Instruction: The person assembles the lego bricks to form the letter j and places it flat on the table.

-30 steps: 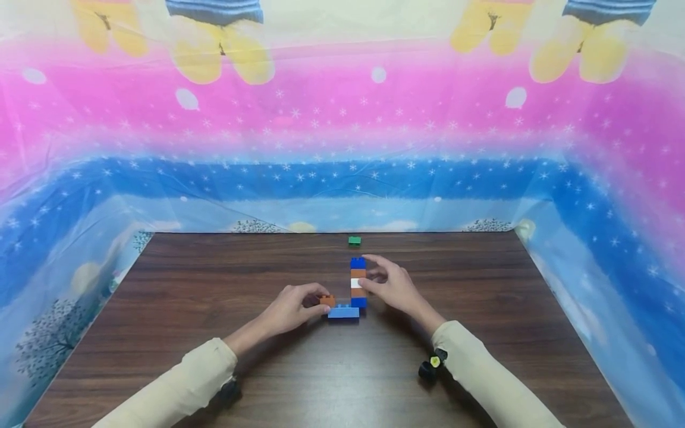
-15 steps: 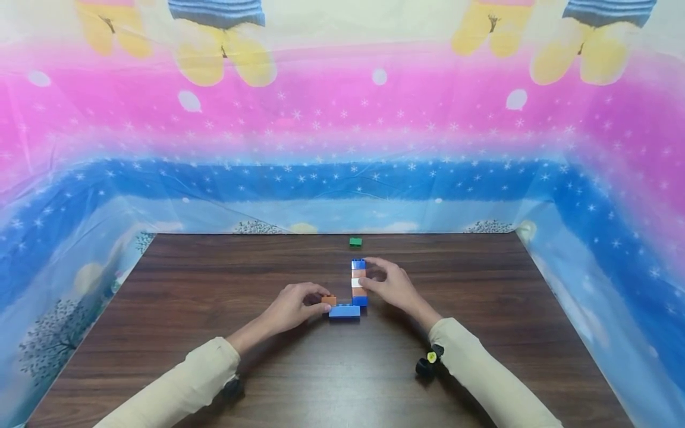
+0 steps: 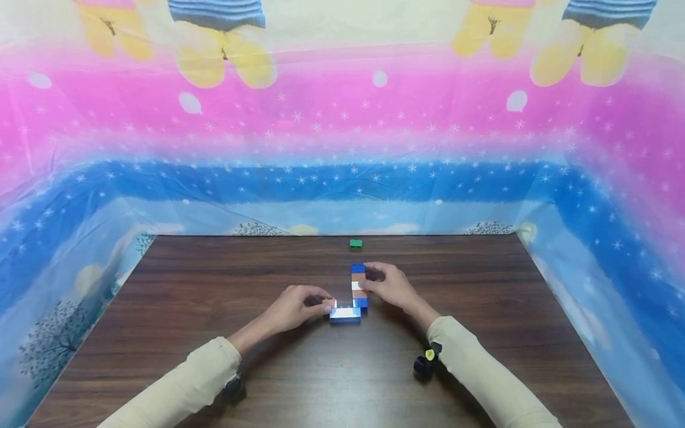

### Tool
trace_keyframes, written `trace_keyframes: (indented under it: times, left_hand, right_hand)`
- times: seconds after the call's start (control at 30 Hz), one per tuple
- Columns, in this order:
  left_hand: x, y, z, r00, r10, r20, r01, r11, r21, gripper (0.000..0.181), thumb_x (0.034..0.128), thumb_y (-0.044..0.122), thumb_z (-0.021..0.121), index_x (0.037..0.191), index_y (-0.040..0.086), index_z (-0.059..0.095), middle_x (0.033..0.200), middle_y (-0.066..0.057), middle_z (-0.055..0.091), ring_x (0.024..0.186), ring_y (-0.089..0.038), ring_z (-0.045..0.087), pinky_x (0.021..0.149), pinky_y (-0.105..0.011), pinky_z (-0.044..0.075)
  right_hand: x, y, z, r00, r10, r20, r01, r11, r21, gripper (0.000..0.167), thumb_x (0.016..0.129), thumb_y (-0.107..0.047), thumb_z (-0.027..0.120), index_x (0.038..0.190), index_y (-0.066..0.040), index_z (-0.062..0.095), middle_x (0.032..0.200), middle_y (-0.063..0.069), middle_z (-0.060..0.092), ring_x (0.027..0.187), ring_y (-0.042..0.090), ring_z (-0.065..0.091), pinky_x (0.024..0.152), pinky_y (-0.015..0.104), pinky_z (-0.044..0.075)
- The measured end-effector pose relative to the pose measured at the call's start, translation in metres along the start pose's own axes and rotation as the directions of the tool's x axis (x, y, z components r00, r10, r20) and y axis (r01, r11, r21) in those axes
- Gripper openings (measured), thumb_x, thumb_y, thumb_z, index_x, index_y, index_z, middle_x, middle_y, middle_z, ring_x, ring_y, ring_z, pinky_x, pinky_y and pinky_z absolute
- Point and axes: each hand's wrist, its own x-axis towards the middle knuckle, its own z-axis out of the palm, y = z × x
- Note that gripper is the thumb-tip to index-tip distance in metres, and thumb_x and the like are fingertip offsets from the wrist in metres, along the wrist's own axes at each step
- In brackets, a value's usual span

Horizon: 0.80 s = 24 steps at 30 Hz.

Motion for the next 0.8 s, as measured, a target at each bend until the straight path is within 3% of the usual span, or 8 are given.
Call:
trace_keyframes:
  times: [0.47,0.8]
  left_hand:
    - [0.0015,-0.0029,0.0006,1.000,0.020,0.017,-0.020,1.000,0.023,0.031,0.1019,0.028,0.065,0.125,0.009,0.072,0.112,-0.005,0.074,0.096,-0.017,0.070,0.083,-0.038,0.056]
    - [0.0017,-0.0060,0.0001,0.999,0.007,0.034,-0.009,0.999,0.036,0.034,0.1018,0.030,0.065,0.127,0.009,0.071,0.114,-0.004,0.074,0.098,-0.016,0.068,0.085,-0.038,0.055]
  right_hand:
    - [0.0019,0.0039,-0.0002,1.000,0.021,0.021,-0.020,0.998,-0.062,0.062,0.094,-0.044,0.072,0.143,-0.009,0.058,0.134,0.011,0.064,0.099,0.019,0.063,0.074,0.033,0.052]
    - [0.0011,-0.0005,-0.0004,0.999,0.028,0.029,-0.027,0.999,-0.043,0.060,0.094,-0.040,0.073,0.143,-0.008,0.058,0.127,0.011,0.066,0.093,0.018,0.064,0.072,0.034,0.054]
